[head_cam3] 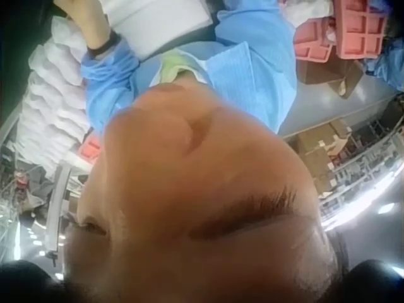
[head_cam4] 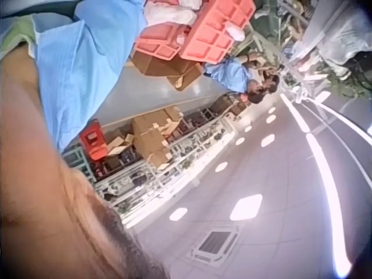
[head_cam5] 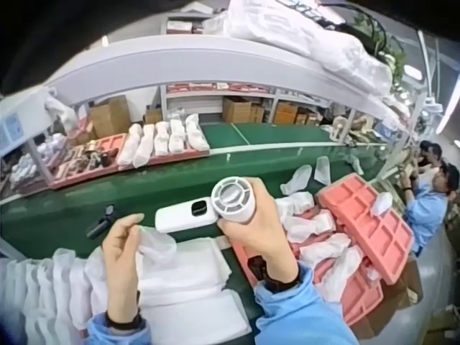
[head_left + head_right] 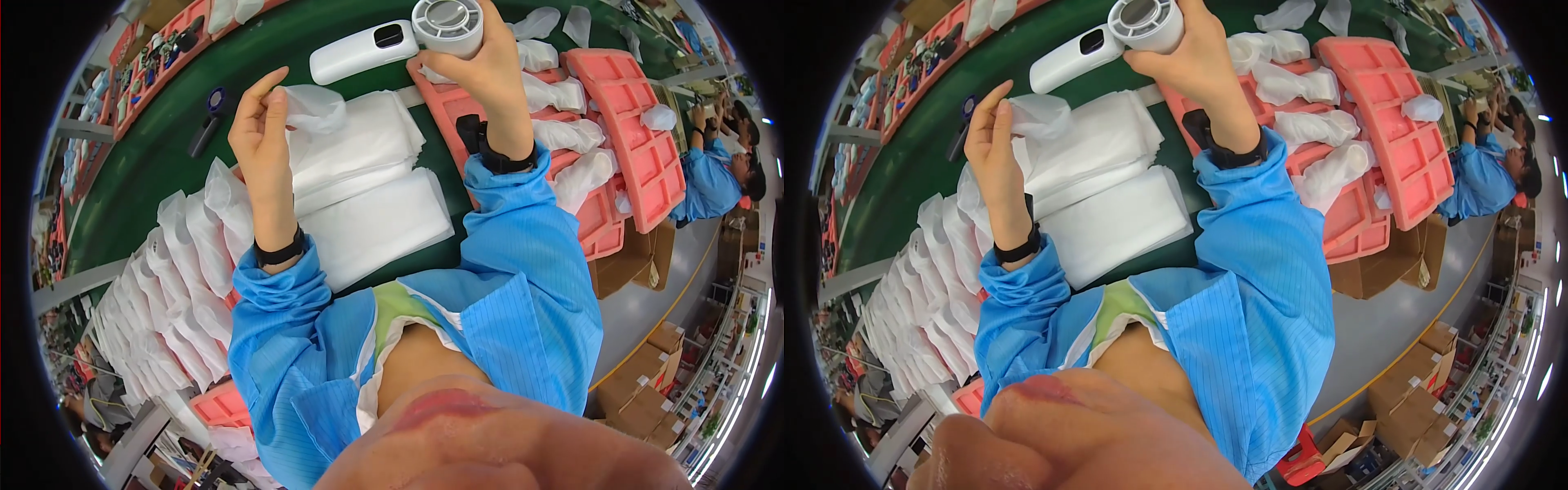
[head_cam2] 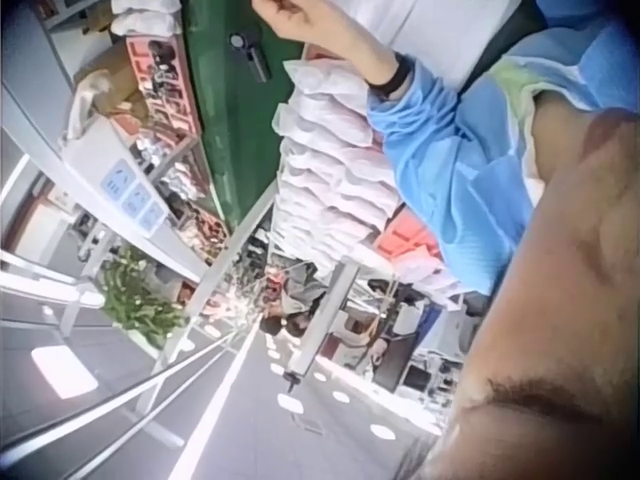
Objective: Packaging small electronic components into protective bags and organizing them into trays on a production floor.
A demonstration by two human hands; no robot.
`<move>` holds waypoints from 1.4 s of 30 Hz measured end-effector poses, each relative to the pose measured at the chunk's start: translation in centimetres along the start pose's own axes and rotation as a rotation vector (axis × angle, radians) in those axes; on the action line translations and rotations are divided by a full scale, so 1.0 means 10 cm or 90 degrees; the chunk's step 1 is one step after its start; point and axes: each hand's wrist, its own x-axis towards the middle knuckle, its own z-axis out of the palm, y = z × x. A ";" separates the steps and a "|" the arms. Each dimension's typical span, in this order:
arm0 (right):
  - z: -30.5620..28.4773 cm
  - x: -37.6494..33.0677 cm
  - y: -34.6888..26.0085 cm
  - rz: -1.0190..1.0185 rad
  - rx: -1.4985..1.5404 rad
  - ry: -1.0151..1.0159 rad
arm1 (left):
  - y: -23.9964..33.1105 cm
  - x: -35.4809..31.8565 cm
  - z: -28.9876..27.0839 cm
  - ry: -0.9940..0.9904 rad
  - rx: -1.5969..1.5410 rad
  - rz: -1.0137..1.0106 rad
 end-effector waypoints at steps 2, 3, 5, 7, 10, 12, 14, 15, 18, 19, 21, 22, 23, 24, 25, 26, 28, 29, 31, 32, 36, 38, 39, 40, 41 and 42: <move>0.04 -0.02 -0.04 0.028 0.018 -0.029 | 0.00 -0.02 -0.05 0.010 -0.019 -0.009; 0.05 -0.02 -0.03 0.028 0.017 -0.028 | 0.00 -0.02 -0.05 0.011 -0.045 -0.016; 0.13 -0.01 0.01 -0.182 -0.015 -0.063 | 0.00 -0.01 -0.05 0.010 -0.071 -0.024; 0.16 -0.04 0.02 -0.285 -0.035 -0.077 | 0.01 -0.01 -0.04 0.044 -0.060 -0.014; 0.24 -0.09 -0.19 -0.071 0.067 -0.090 | -0.01 0.00 -0.08 0.077 -0.048 -0.003; 0.29 -0.11 -0.07 -0.086 0.085 -0.101 | -0.03 0.03 -0.10 0.090 -0.052 0.008; 0.06 -0.17 0.11 -0.108 0.065 -0.097 | -0.03 0.04 0.06 0.071 -0.050 0.011; 0.05 -0.18 0.12 -0.161 0.052 -0.097 | -0.02 0.04 0.12 0.076 -0.037 0.020; 0.39 -0.12 0.06 -0.235 0.094 -0.100 | 0.07 0.01 -0.09 0.125 -0.019 0.028; 0.47 -0.11 0.07 -0.258 0.113 -0.092 | 0.08 0.01 -0.14 0.149 0.001 0.047; 0.45 -0.16 0.14 -0.293 0.101 -0.075 | 0.03 0.01 -0.06 0.127 -0.018 0.064; 0.48 -0.17 0.15 -0.311 0.094 -0.071 | 0.03 0.01 -0.02 0.109 -0.029 0.065; 0.48 -0.19 0.15 -0.309 0.077 -0.061 | 0.05 -0.03 0.04 0.109 -0.006 0.065; 0.49 -0.21 0.16 -0.324 0.065 -0.055 | 0.07 -0.06 0.10 0.112 0.020 0.066; 0.51 -0.24 0.18 -0.340 0.056 -0.053 | 0.07 -0.09 0.12 0.119 0.047 0.067; 0.55 -0.27 0.20 -0.356 0.049 -0.052 | 0.05 -0.11 0.13 0.112 0.041 0.066; 0.69 -0.34 0.20 -0.360 0.032 -0.059 | 0.05 -0.13 0.10 0.098 -0.015 0.069; 0.78 -0.37 0.20 -0.366 0.021 -0.068 | 0.08 -0.13 0.08 0.094 -0.039 0.072; 0.84 -0.40 0.16 -0.367 0.006 -0.076 | 0.10 -0.16 0.05 0.094 -0.044 0.080; 0.86 -0.41 0.15 -0.369 -0.011 -0.072 | 0.12 -0.18 0.05 0.097 -0.047 0.088; 0.80 -0.41 0.10 -0.369 -0.052 -0.061 | 0.26 -0.35 0.21 0.120 0.091 0.144; 0.75 -0.42 0.08 -0.359 -0.054 -0.057 | 0.28 -0.42 0.28 0.130 0.163 0.167; 0.71 -0.43 0.07 -0.358 -0.054 -0.056 | 0.27 -0.44 0.30 0.105 0.203 0.232; 0.67 -0.42 0.03 -0.350 -0.065 -0.062 | 0.28 -0.46 0.32 0.084 0.246 0.299; 0.64 -0.41 0.01 -0.342 -0.077 -0.069 | 0.29 -0.48 0.33 0.061 0.289 0.366; 0.62 -0.40 0.00 -0.333 -0.089 -0.074 | 0.30 -0.51 0.34 0.062 0.292 0.368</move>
